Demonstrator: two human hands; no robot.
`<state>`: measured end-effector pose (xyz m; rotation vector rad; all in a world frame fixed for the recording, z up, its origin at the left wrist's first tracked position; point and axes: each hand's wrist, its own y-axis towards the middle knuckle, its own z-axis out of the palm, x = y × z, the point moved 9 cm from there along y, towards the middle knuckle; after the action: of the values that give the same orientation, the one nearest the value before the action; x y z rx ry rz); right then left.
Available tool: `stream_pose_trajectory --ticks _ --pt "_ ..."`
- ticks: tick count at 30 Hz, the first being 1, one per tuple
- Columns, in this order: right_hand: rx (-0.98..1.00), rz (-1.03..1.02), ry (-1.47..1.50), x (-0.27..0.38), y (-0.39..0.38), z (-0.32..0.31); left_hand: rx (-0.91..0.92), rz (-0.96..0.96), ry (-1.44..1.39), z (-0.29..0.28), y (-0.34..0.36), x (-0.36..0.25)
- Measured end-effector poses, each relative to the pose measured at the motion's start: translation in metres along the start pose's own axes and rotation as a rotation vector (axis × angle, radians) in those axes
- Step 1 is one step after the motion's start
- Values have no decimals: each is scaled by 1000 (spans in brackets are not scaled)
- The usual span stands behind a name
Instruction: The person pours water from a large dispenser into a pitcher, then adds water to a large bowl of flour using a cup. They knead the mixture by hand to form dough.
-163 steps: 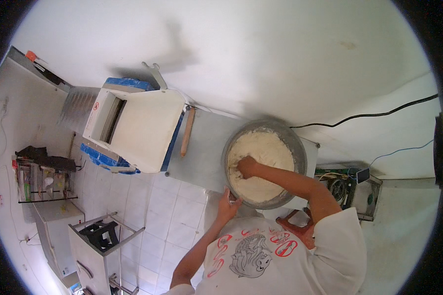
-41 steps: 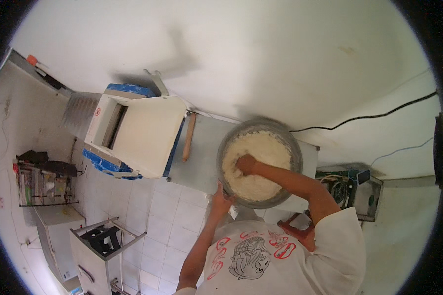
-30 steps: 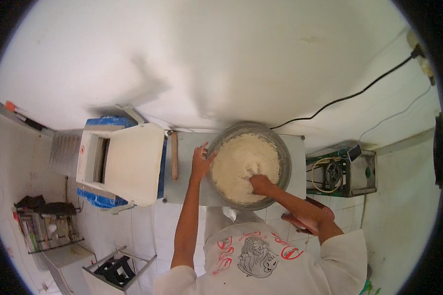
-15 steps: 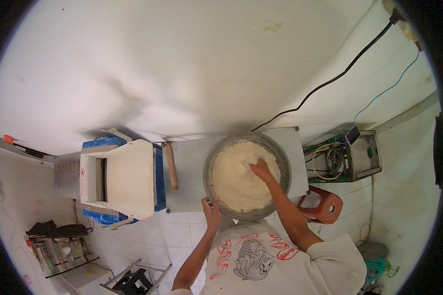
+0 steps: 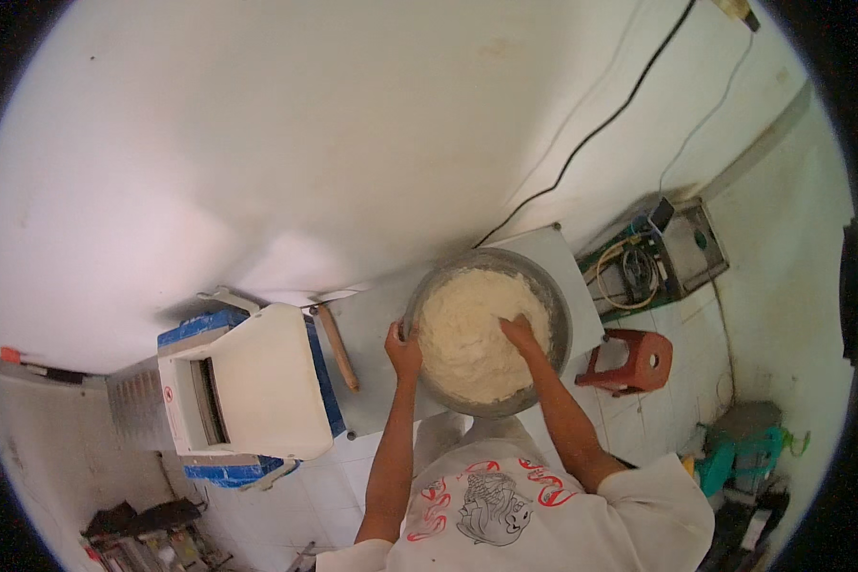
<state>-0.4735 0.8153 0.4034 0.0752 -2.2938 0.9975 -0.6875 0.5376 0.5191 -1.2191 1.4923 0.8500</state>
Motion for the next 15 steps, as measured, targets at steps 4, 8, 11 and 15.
stream_pose_trajectory --ticks 4,8,11,15 --pt "145 -421 -489 52 -49 81 -209 -54 -30 -9 -45 11" --pt "130 -519 -503 62 -70 52 -207 -92 -115 -15 -105 30" --pt "-125 -491 -491 76 -10 -8 226 -411 -222 -16 -136 58" --pt "60 -382 -354 77 30 41 242 -288 -201 -43 -131 50"
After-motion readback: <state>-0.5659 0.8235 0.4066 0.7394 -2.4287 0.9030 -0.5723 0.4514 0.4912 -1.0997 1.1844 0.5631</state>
